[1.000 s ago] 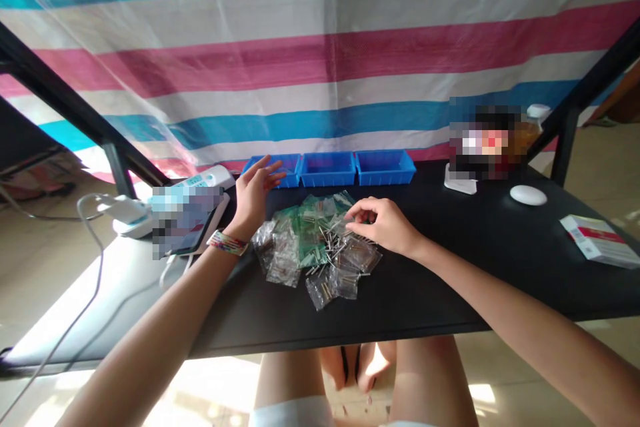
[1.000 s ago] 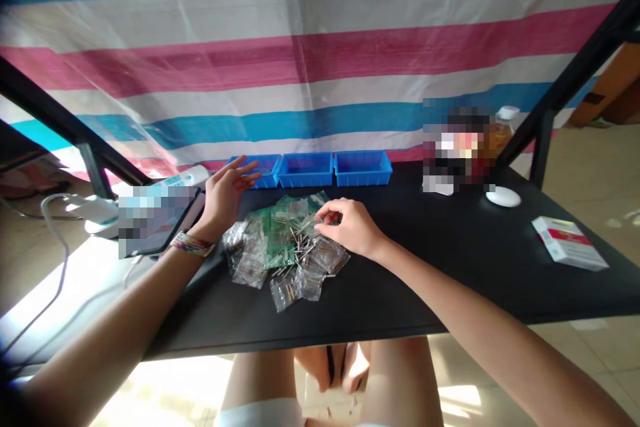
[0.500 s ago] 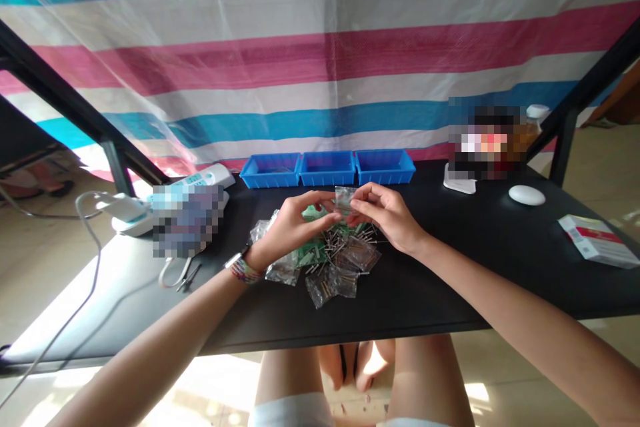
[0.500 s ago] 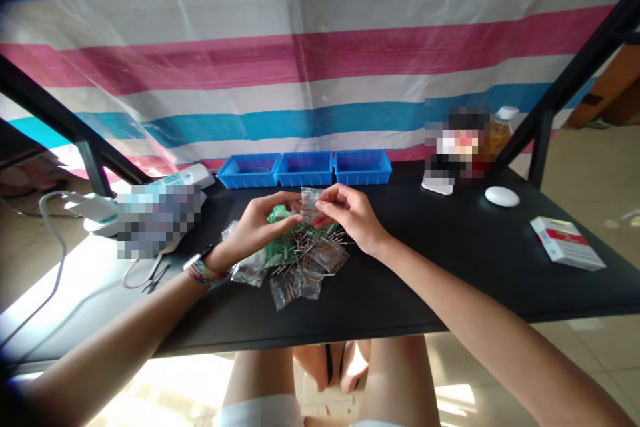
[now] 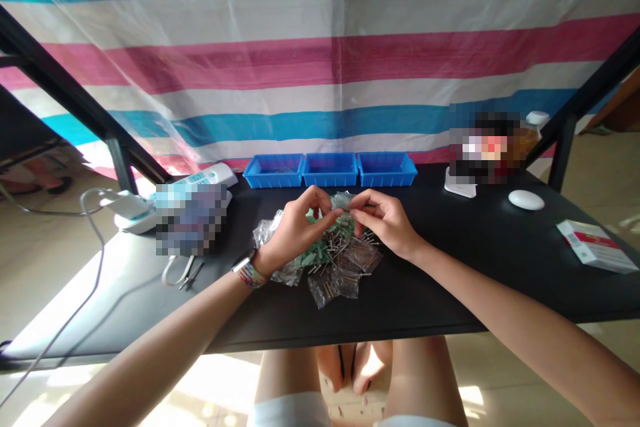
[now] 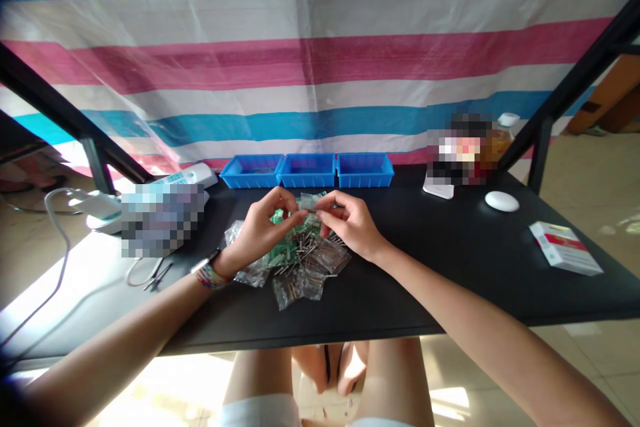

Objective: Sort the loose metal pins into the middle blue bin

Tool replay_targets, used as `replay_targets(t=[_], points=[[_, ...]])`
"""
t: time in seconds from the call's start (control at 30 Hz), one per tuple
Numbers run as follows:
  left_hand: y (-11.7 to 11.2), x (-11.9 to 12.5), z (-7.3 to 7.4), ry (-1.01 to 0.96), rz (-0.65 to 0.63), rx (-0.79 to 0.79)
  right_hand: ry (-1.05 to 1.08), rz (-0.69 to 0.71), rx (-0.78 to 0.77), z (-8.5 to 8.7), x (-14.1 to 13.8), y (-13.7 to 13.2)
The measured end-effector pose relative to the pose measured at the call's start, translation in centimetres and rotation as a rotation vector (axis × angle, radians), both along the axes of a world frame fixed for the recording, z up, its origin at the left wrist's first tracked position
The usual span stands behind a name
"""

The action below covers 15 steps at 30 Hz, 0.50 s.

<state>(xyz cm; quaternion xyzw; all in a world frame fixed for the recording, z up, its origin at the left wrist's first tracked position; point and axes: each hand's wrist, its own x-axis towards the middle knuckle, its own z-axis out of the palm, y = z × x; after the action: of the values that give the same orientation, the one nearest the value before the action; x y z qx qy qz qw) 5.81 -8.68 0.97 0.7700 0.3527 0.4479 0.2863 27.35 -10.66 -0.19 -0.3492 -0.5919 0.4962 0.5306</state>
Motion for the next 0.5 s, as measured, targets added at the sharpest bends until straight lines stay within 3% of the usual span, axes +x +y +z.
replay_targets(t=[0.07,0.27,0.5], points=[[-0.1,-0.1,0.2,0.046,-0.012,0.007,-0.008,-0.041,0.054,0.1,0.1,-0.2],[-0.2,-0.4,0.7,0.029,-0.114,-0.2,-0.258,-0.265,0.333,0.8,0.5,-1.1],[0.3,-0.2,0.3,-0.031,-0.066,-0.206,-0.389,-0.247,0.497,0.8,0.5,-1.2]])
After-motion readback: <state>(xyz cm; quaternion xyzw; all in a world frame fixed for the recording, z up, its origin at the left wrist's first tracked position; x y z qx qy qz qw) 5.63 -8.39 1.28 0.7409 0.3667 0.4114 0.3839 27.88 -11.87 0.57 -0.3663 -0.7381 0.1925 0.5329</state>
